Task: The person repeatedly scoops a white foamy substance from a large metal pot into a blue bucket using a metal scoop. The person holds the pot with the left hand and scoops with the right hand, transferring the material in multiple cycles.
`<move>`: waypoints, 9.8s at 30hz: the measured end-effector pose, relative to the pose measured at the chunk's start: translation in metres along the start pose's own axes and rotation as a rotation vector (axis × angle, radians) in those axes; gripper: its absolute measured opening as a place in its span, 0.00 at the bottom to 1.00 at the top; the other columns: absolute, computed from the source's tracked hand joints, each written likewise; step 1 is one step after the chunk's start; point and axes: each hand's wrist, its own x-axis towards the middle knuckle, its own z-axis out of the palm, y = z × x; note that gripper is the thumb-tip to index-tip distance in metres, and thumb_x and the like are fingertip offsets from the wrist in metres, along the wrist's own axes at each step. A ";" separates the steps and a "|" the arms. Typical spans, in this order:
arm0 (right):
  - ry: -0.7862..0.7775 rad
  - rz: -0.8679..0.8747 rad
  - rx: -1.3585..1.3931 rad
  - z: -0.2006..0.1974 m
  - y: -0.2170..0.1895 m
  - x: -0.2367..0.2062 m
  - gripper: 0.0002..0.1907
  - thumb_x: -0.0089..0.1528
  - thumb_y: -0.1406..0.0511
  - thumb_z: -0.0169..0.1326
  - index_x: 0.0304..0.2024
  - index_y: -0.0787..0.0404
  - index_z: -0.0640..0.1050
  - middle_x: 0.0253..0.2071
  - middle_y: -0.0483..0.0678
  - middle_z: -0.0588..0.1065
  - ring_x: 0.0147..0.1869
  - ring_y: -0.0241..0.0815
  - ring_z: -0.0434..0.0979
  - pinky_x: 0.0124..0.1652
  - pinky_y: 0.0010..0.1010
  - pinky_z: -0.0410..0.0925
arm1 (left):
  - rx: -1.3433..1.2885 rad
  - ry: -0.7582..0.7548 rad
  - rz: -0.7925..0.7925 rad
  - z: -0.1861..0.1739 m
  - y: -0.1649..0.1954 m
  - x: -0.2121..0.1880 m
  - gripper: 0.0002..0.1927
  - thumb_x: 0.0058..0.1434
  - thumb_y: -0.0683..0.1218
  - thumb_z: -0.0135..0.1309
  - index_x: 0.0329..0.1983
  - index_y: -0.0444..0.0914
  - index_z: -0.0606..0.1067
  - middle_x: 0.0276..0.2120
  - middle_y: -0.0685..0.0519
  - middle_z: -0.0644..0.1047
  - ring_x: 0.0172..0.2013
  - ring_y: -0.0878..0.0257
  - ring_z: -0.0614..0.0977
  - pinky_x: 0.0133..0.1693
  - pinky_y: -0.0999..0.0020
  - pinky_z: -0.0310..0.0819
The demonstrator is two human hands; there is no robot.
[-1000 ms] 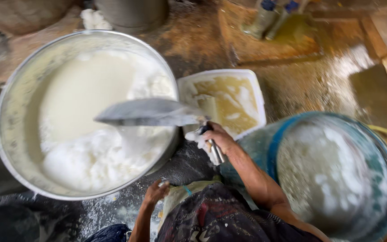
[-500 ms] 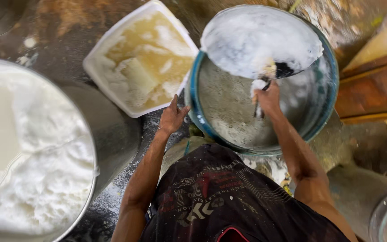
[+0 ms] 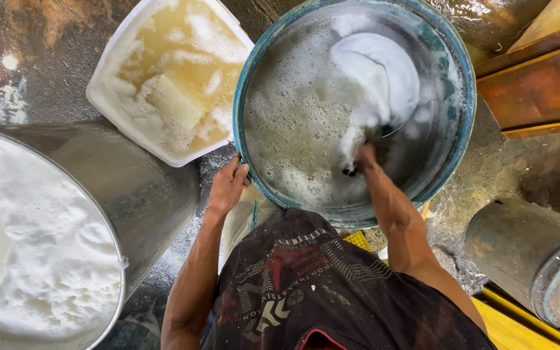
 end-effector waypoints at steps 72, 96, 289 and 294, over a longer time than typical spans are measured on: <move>-0.786 -0.696 -0.327 0.448 -0.177 -0.188 0.07 0.66 0.69 0.52 0.44 0.65 0.69 0.27 0.51 0.75 0.22 0.40 0.75 0.21 0.34 0.70 | 0.318 1.221 0.131 -0.225 -0.296 -0.153 0.16 0.67 0.43 0.54 0.57 0.35 0.76 0.45 0.42 0.80 0.44 0.46 0.81 0.47 0.50 0.75; 0.176 0.245 -0.222 -0.005 0.011 0.048 0.05 0.65 0.67 0.52 0.39 0.63 0.73 0.24 0.48 0.73 0.21 0.39 0.71 0.19 0.29 0.67 | 0.412 0.121 0.245 0.003 0.012 0.051 0.44 0.63 0.56 0.56 0.75 0.35 0.51 0.53 0.36 0.77 0.46 0.38 0.81 0.47 0.47 0.76; -1.741 -1.412 -1.129 1.002 0.013 -0.456 0.50 0.52 0.64 0.52 0.76 0.60 0.51 0.59 0.66 0.74 0.53 0.66 0.79 0.58 0.47 0.69 | -0.742 1.302 -1.321 -0.271 -0.404 -0.305 0.52 0.62 0.49 0.53 0.80 0.44 0.34 0.46 0.28 0.78 0.48 0.31 0.80 0.54 0.43 0.72; -1.622 -1.543 -1.058 0.969 -0.011 -0.396 0.49 0.54 0.63 0.54 0.76 0.60 0.51 0.57 0.69 0.75 0.54 0.68 0.78 0.56 0.49 0.70 | -0.724 1.289 -1.307 -0.269 -0.398 -0.309 0.52 0.63 0.51 0.54 0.80 0.44 0.33 0.50 0.29 0.77 0.51 0.33 0.79 0.56 0.43 0.69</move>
